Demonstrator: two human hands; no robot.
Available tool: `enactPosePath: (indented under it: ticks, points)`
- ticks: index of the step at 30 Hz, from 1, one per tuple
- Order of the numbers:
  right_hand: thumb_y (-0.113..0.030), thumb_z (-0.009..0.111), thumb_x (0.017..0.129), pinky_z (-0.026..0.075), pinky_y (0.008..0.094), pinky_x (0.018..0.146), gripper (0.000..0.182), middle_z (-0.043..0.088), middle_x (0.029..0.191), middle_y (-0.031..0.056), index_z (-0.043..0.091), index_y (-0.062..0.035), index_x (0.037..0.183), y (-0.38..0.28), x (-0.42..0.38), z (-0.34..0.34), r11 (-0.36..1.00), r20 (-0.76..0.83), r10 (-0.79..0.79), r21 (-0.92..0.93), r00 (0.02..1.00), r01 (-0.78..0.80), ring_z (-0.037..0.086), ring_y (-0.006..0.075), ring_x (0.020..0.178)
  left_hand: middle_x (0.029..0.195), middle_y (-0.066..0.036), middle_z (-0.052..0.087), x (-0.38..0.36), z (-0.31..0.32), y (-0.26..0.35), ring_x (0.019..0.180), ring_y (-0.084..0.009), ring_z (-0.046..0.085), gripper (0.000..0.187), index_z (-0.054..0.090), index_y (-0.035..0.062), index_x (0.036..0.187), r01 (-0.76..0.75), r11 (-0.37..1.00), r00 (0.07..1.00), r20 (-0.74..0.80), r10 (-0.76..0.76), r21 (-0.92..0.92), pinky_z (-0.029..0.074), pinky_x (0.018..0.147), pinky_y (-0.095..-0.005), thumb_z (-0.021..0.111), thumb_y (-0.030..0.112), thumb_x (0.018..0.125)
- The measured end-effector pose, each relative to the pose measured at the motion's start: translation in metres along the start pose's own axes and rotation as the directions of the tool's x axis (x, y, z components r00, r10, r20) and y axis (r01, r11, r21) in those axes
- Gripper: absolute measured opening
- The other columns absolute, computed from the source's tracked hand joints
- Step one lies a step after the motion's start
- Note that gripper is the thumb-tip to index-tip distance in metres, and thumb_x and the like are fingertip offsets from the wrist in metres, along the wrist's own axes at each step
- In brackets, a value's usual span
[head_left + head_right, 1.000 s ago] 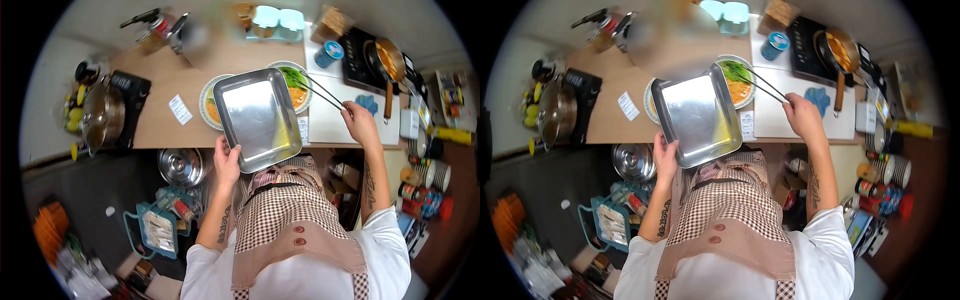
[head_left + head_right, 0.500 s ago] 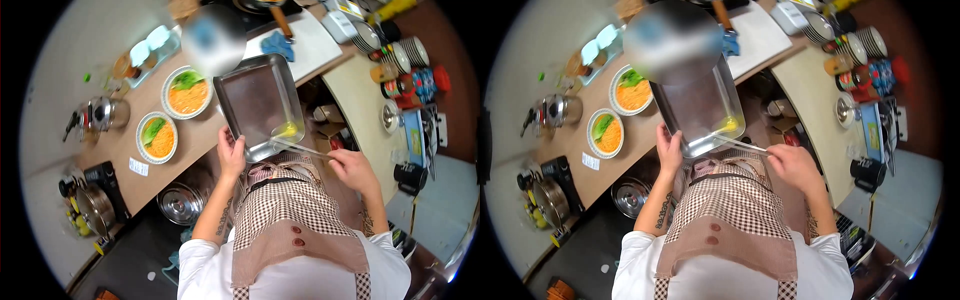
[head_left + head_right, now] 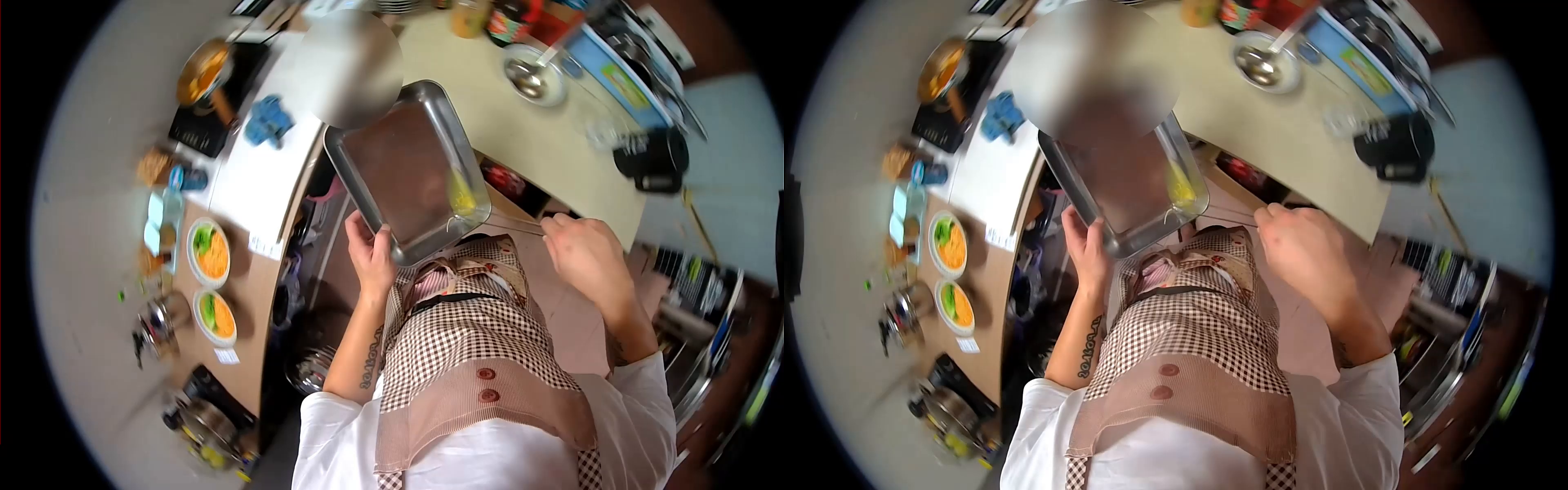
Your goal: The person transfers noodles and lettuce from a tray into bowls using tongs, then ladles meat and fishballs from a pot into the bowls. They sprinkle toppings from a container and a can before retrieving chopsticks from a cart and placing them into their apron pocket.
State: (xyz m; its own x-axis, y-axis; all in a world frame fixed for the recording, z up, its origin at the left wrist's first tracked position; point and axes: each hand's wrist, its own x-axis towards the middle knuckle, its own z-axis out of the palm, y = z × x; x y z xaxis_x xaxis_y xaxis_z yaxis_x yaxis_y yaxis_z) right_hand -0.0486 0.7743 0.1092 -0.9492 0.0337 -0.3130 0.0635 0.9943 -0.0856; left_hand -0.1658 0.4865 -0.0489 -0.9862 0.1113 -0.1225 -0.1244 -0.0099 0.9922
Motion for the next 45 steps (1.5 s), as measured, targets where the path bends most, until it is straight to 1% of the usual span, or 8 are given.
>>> enactPosePath:
  ticks: [10,15,18,28,36,39,42,45]
  points:
    - [-0.013,0.063,0.085,0.057,0.0412,0.066,0.011,0.068,0.087,0.0082,0.064,-0.0061,0.093,0.006,-0.257,0.071,0.84,-0.12,0.541,0.125,0.832,-0.528,0.071,0.0298,0.075,0.11,-0.007,0.062,-0.107,0.138,0.021,0.096,-0.0101,0.057,0.032,0.047,-0.0001,0.127,0.057,0.998,0.816,0.574,-0.061,0.026,0.046,0.084,-0.0245,0.055,-0.001,0.095]
    - [-0.013,0.062,0.083,0.057,0.0414,0.063,0.012,0.068,0.086,0.0084,0.064,-0.0053,0.093,0.039,-0.383,0.142,0.747,-0.079,0.638,0.305,0.766,-0.591,0.071,0.0302,0.074,0.107,-0.008,0.064,-0.2,0.236,-0.013,0.091,-0.0119,0.059,0.034,0.048,-0.0016,0.128,-0.053,0.996,0.697,0.717,-0.019,0.077,0.049,0.079,-0.0265,0.056,-0.001,0.094]
    - [-0.014,0.062,0.083,0.056,0.0416,0.062,0.013,0.068,0.085,0.0078,0.064,-0.0057,0.093,0.072,-0.465,0.18,0.604,-0.051,0.787,0.27,0.615,-0.75,0.071,0.0295,0.075,0.102,-0.008,0.066,-0.271,0.302,-0.032,0.087,-0.0129,0.06,0.036,0.05,-0.0029,0.129,-0.144,0.984,0.611,0.792,0.005,0.105,0.05,0.076,-0.0272,0.057,0.0,0.094]
    - [-0.013,0.06,0.086,0.055,0.0431,0.062,0.007,0.066,0.083,0.01,0.059,-0.0061,0.088,0.203,-0.757,0.285,0.299,0.019,0.941,0.416,0.337,-0.859,0.069,0.031,0.074,0.116,-0.012,0.063,-0.558,0.547,-0.117,0.104,-0.0186,0.06,0.037,0.049,-0.0032,0.13,-0.182,0.971,0.257,0.96,-0.108,0.158,0.048,0.094,-0.0325,0.056,0.006,0.095]
    - [-0.015,0.063,0.091,0.054,0.0451,0.065,0.012,0.068,0.09,0.0136,0.062,-0.0041,0.095,0.304,-0.951,0.362,-0.076,0.149,0.989,0.547,0.007,-0.834,0.069,0.0351,0.078,0.119,-0.012,0.061,-0.774,0.77,-0.167,0.107,-0.0186,0.057,0.041,0.048,-0.0021,0.132,-0.198,0.958,-0.029,0.976,-0.218,0.208,0.044,0.097,-0.0322,0.055,0.007,0.093]
    - [-0.021,0.066,0.091,0.055,0.0441,0.067,0.024,0.07,0.093,0.0163,0.066,-0.003,0.107,0.329,-1.025,0.407,-0.25,0.108,0.959,0.757,-0.262,-0.604,0.069,0.0365,0.078,0.115,-0.014,0.062,-0.855,0.864,-0.202,0.105,-0.0216,0.06,0.043,0.046,-0.0017,0.131,-0.272,0.941,-0.128,0.962,-0.242,0.201,0.048,0.094,-0.0345,0.058,0.011,0.092]
    - [-0.02,0.067,0.091,0.055,0.0409,0.069,0.029,0.071,0.092,0.0189,0.068,-0.0027,0.114,0.344,-1.092,0.435,-0.636,0.485,0.755,0.708,-0.441,-0.308,0.069,0.035,0.077,0.113,-0.015,0.062,-0.953,0.965,-0.219,0.104,-0.0221,0.059,0.04,0.046,-0.0002,0.129,-0.308,0.921,-0.185,0.934,-0.305,0.239,0.048,0.092,-0.035,0.058,0.013,0.093]
    - [-0.018,0.068,0.09,0.055,0.0382,0.071,0.027,0.071,0.085,0.0186,0.069,-0.0016,0.112,0.348,-1.128,0.474,-0.667,0.505,0.636,0.74,-0.584,-0.087,0.07,0.0318,0.075,0.113,-0.015,0.063,-1.054,1.062,-0.23,0.102,-0.023,0.059,0.038,0.046,0.0008,0.128,-0.273,0.94,-0.231,0.934,-0.273,0.207,0.047,0.092,-0.0363,0.057,0.015,0.094]
